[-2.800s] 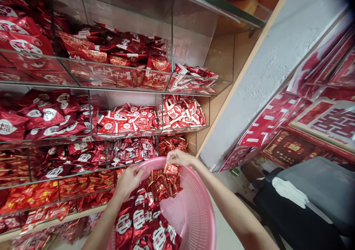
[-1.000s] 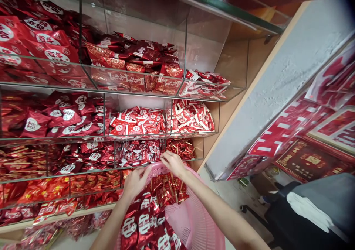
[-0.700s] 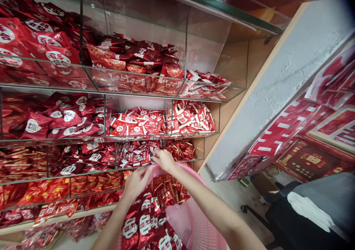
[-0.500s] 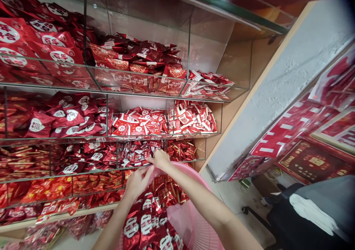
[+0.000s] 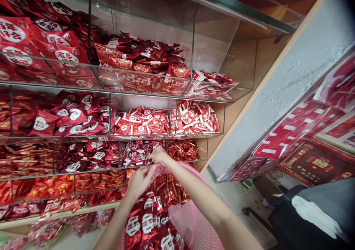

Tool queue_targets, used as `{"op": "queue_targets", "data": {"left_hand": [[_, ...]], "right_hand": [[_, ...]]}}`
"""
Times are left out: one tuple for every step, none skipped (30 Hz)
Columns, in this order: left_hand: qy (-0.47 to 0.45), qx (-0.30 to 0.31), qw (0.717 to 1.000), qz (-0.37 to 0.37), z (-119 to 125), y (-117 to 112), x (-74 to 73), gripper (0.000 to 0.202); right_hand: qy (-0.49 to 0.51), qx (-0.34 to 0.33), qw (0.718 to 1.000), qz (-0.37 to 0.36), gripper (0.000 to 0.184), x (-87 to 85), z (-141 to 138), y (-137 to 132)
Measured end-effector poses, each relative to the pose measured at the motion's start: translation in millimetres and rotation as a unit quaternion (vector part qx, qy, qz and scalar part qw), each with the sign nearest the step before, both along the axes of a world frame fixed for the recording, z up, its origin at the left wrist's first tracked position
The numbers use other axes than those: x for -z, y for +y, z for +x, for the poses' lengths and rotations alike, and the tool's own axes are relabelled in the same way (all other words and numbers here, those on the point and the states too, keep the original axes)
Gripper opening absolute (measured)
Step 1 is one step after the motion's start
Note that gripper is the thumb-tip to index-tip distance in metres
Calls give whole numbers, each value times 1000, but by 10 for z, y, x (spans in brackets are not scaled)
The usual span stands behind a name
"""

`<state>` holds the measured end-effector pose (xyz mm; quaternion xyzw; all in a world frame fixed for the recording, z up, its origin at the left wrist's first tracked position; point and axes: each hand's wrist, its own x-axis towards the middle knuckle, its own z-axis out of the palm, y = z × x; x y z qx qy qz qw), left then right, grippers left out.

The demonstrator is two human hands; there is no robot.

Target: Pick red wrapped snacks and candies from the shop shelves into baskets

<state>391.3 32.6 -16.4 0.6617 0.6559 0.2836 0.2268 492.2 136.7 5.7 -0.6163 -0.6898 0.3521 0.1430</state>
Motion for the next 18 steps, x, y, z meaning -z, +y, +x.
{"op": "queue_targets", "data": {"left_hand": [[5,1,1000,0,0,-1,-5,52],[10,1,1000,0,0,-1,-8,53],[14,0,1000,0,0,-1,-8,53],[17,0,1000,0,0,0,-7,54],[17,-1,1000,1,1,2,-4,54],[14,-1,1000,2,1,3,0,54],[10,-1,1000,4,2,4,2,54],[6,0,1000,5,4,4,4,53],[3,0,1000,5,5,3,4,53],[0,1,1000,4,7,1,1,53],[-1,1,1000,0,8,-2,-3,53],[-3,1,1000,-3,10,-6,-9,53],[-6,1,1000,-5,11,-10,-16,53],[-9,1,1000,-7,12,-14,-22,53],[-12,-1,1000,-7,13,-17,-28,52],[-14,-2,1000,-7,13,-19,-32,52],[-16,-4,1000,-7,13,-19,-34,52],[-17,-6,1000,-8,13,-19,-34,52]], "right_hand": [[10,-10,1000,-5,18,-38,25,4],[13,-23,1000,1,18,-85,54,3],[9,-40,999,20,19,-139,87,-4],[0,-58,997,55,19,-193,120,-17],[-20,-75,991,107,19,-243,151,-37],[-52,-89,981,166,19,-282,176,-63],[-94,-100,965,222,17,-305,195,-93],[-139,-111,948,265,17,-310,206,-123],[-182,-127,930,294,18,-297,212,-152],[-217,-150,914,309,21,-268,214,-177],[-243,-180,900,313,24,-228,215,-195],[-261,-210,889,313,26,-181,218,-208],[-274,-235,879,311,26,-135,224,-213],[-284,-254,871,309,25,-94,235,-213],[-294,-265,865,308,24,-61,250,-208],[-300,-269,862,308,23,-38,268,-200],[-304,-269,860,309,23,-24,288,-192],[-305,-266,861,309,22,-17,308,-186]]}}
